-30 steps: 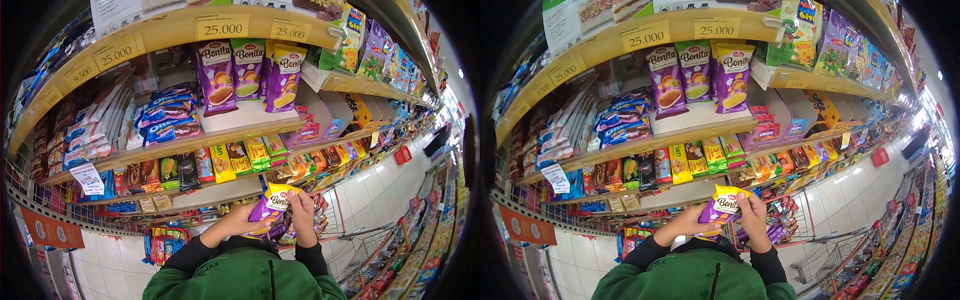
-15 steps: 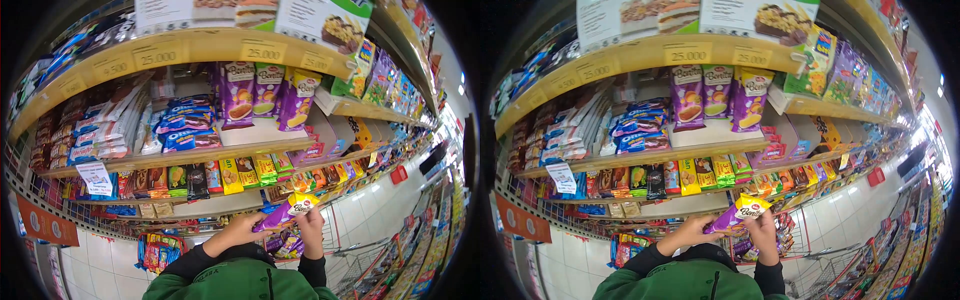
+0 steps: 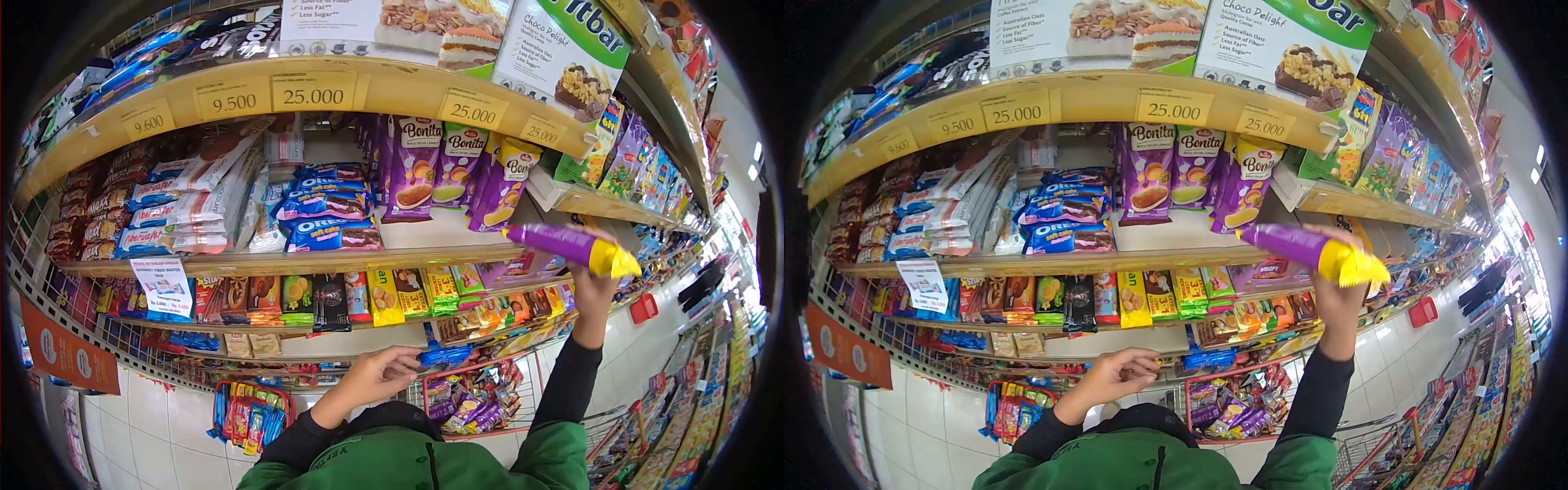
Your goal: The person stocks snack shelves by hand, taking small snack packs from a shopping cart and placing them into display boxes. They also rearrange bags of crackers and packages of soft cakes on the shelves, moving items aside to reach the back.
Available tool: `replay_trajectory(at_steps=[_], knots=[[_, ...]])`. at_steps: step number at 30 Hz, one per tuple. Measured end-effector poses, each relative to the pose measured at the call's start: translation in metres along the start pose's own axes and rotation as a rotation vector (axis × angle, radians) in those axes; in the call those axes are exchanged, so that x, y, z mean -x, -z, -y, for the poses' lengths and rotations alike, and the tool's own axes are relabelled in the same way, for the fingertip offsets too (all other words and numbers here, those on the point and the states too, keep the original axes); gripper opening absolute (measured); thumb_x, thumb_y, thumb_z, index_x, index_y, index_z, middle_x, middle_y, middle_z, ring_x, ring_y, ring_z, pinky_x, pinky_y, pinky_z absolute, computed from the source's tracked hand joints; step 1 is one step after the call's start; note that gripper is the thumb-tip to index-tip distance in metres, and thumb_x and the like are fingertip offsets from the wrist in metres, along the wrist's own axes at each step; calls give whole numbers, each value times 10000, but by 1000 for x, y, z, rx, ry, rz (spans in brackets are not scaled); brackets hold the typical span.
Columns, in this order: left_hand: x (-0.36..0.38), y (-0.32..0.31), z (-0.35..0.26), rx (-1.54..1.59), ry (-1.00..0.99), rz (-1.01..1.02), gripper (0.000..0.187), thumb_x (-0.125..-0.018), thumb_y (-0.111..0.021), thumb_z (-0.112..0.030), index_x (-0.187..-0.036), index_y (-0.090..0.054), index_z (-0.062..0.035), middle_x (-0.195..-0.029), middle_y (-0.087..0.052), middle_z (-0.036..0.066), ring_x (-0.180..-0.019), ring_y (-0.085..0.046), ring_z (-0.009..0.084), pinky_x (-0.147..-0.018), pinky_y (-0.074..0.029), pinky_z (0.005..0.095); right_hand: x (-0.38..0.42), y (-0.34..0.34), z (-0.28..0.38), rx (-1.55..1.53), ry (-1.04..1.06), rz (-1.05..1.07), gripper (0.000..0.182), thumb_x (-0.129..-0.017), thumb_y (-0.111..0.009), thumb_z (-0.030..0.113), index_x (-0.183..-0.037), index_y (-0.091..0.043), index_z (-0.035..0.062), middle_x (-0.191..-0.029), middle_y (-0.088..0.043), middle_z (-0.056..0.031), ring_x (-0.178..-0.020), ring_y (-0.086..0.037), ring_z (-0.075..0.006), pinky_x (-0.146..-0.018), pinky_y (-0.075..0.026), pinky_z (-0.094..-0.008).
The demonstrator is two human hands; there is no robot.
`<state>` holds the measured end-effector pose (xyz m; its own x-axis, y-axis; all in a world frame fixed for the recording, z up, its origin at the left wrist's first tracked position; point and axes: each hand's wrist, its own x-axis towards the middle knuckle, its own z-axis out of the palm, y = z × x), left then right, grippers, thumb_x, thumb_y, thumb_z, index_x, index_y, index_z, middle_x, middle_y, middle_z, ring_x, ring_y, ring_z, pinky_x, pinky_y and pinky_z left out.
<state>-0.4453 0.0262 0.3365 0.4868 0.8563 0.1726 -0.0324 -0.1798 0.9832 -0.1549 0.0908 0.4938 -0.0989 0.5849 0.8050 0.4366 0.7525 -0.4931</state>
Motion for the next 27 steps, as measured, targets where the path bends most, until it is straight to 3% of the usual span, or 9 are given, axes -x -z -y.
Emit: replay_trajectory(at_steps=[3,4,7,10,17,18,22,25,27], knots=[[4,4,4,25,1,-25,359,-765,-586,-57,-1105,-477,-19,-932,-599,107,-833,-595,149,-688,-486,258,-10,7,-34,-23,-146,48,375,-734,-578,-37,-1069,-415,12,-1022,-528,-109,-961,-511,-176,-836,-406,-304],[5,6,5,30,1,-33,359,-766,-585,-53,-1106,-477,-16,-929,-599,109,-832,-594,149,-685,-485,255,-13,-6,-33,-103,-130,-24,340,-729,-581,-37,-1032,-430,-4,-950,-535,-71,-881,-524,-141,-762,-426,-259],[7,10,8,35,7,-61,359,-766,-583,-47,-1108,-476,-15,-926,-598,110,-828,-594,145,-676,-482,247,-26,-26,-19,47,-37,94,308,-755,-574,-9,-1018,-414,-20,-935,-547,-94,-845,-542,-144,-749,-429,-261],[8,11,11,40,9,-81,358,-768,-579,-42,-1108,-474,-11,-926,-597,113,-818,-591,138,-671,-480,244,-24,-34,-13,69,-111,134,323,-774,-554,2,-1041,-375,-29,-938,-549,-125,-848,-545,-156,-749,-429,-270],[6,8,15,80,46,-60,358,-774,-571,-35,-1116,-467,-11,-928,-590,114,-822,-582,134,-683,-473,241,-12,-57,-40,107,-51,47,391,-813,-524,80,-1105,-289,-30,-913,-551,-164,-825,-572,-247,-697,-428,-289],[5,7,15,79,52,-54,359,-774,-570,-34,-1117,-465,-12,-929,-589,114,-827,-581,135,-686,-472,241,-10,-59,-41,34,-150,82,429,-813,-524,91,-1140,-275,-32,-913,-558,-174,-844,-571,-266,-711,-428,-300],[2,3,19,62,77,-33,362,-780,-566,-36,-1125,-460,-14,-935,-585,115,-844,-579,140,-708,-468,249,-14,-63,-37,123,-135,104,392,-809,-527,105,-1116,-322,-29,-941,-567,-191,-864,-572,-304,-723,-432,-324],[1,-1,18,84,98,-20,369,-780,-571,-43,-1130,-457,-16,-937,-585,115,-848,-578,141,-715,-465,252,-17,-60,-28,140,-289,154,350,-827,-521,129,-1111,-381,-22,-964,-535,-93,-881,-505,-151,-777,-392,-261],[1,-3,17,96,111,-14,373,-781,-573,-50,-1133,-455,-17,-939,-586,116,-848,-578,141,-712,-464,251,-15,-62,-42,69,-277,98,335,-830,-527,170,-1073,-417,-32,-930,-560,-98,-861,-533,-173,-760,-404,-270]])
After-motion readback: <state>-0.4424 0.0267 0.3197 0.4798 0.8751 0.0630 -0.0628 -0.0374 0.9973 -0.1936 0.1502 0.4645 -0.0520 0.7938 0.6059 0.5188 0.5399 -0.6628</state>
